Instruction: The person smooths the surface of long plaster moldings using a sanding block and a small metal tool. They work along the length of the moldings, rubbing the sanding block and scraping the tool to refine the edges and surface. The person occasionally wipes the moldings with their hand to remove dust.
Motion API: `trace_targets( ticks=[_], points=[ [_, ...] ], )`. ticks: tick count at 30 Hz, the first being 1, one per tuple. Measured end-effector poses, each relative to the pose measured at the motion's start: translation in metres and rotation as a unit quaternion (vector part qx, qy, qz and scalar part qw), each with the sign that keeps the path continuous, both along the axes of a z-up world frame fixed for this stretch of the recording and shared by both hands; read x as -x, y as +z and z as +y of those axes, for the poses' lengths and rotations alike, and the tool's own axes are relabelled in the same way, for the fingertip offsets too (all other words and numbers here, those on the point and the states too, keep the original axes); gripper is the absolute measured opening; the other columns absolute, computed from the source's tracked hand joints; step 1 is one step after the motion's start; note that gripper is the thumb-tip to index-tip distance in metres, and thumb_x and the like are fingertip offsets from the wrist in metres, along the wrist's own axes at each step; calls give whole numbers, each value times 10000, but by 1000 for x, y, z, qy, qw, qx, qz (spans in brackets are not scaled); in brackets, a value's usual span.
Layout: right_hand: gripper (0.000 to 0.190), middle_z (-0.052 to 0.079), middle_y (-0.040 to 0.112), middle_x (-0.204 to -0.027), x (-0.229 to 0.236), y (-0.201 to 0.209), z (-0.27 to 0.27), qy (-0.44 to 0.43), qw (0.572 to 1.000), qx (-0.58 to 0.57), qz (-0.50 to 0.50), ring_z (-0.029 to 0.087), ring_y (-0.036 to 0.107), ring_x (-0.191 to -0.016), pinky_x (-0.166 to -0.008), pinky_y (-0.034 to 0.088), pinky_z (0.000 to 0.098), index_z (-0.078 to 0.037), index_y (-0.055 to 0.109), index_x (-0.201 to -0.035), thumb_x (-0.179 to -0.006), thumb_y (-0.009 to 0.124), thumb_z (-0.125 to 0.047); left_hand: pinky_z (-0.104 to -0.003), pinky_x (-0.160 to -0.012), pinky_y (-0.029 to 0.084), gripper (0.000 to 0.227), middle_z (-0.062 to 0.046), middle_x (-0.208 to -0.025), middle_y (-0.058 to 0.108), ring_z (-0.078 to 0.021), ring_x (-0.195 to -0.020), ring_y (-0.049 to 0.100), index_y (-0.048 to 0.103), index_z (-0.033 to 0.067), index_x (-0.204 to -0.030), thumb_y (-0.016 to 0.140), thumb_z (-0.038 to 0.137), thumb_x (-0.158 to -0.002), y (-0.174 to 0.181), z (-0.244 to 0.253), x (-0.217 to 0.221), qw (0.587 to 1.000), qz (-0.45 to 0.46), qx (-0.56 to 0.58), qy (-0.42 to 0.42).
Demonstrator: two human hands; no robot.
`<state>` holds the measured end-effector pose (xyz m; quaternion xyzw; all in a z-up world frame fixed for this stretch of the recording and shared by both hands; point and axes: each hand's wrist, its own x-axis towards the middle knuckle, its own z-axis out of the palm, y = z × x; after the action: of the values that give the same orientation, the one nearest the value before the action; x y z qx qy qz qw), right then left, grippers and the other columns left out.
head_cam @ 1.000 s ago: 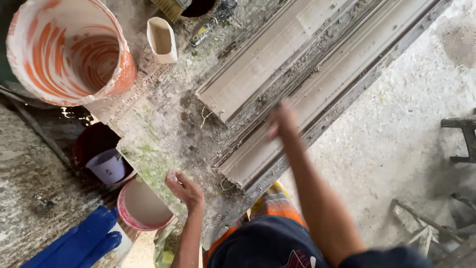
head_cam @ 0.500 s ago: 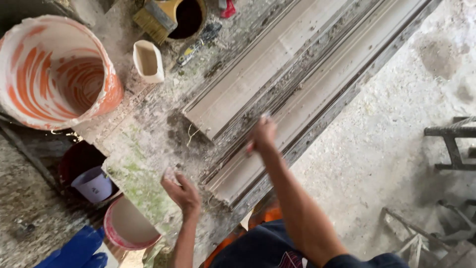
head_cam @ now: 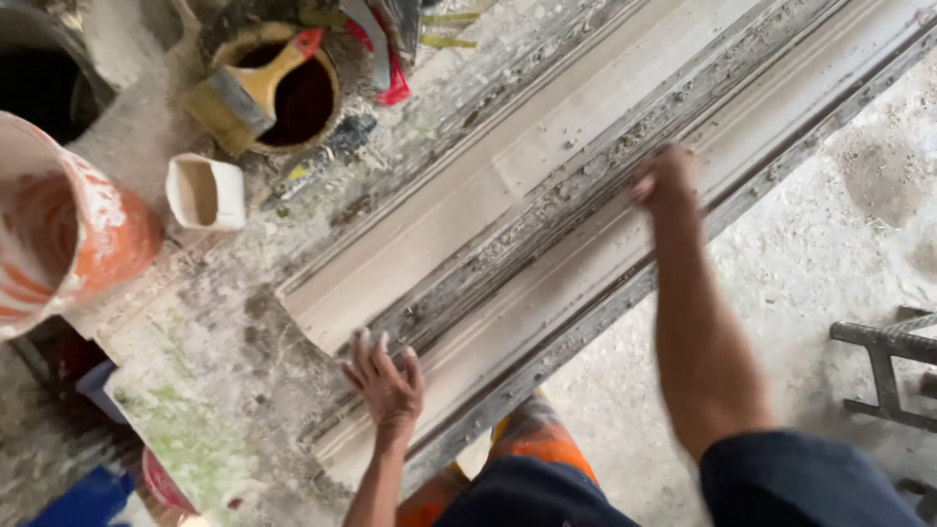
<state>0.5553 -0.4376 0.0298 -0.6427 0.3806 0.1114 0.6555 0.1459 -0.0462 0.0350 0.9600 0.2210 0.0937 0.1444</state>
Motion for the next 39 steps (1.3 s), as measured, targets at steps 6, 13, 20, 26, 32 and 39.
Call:
trace_targets(
  ticks=[6,13,20,26,32,39],
  points=[
    [551,254,335,-1569,281,-14,258,62,992,105,-20,342,361,-1397,-1126,386,461,-66,299,-1612,-1095,370,-245,-741,-1178,150,534,-238,-1588,400,-426,-1526,308,489,77,-1415,443,434,-1021,10,-3,0,999,-7,33,1],
    [493,104,658,-937,75,88,104,-84,985,7,148,176,642,-735,-580,623,367,-33,562,-1263,-1064,422,-462,-751,-1203,132,492,-231,-1593,413,-397,-1543,322,488,79,-1396,447,415,-1038,3,-1,1,999,5,38,8],
    [908,116,663,-997,71,42,91,359,898,241,83,186,620,-786,-700,585,260,2,160,-1625,-998,580,-502,-738,-1219,98,504,-245,-1573,410,-380,-1539,306,469,82,-1408,382,413,-1038,4,1,2,999,5,33,-1],
    [515,82,607,-789,290,52,295,64,991,78,89,119,482,-498,-396,435,277,-174,356,-1570,-1060,422,-191,-740,-1199,95,517,-257,-1588,391,-411,-1552,260,452,59,-1421,394,401,-1037,12,4,2,996,20,84,1],
    [383,105,617,-995,93,51,114,135,976,165,44,118,637,-710,-522,600,271,-9,431,-1400,-1093,469,-234,-762,-1193,88,507,-253,-1581,406,-397,-1544,298,453,69,-1431,409,381,-1034,3,3,7,996,3,92,5],
    [384,200,623,-903,27,12,26,226,948,204,97,157,562,-519,-425,531,270,56,647,-1185,-1143,473,-283,-760,-1217,99,503,-220,-1568,443,-388,-1530,338,450,78,-1450,407,380,-1050,8,2,2,997,-9,71,-8]
  ],
)
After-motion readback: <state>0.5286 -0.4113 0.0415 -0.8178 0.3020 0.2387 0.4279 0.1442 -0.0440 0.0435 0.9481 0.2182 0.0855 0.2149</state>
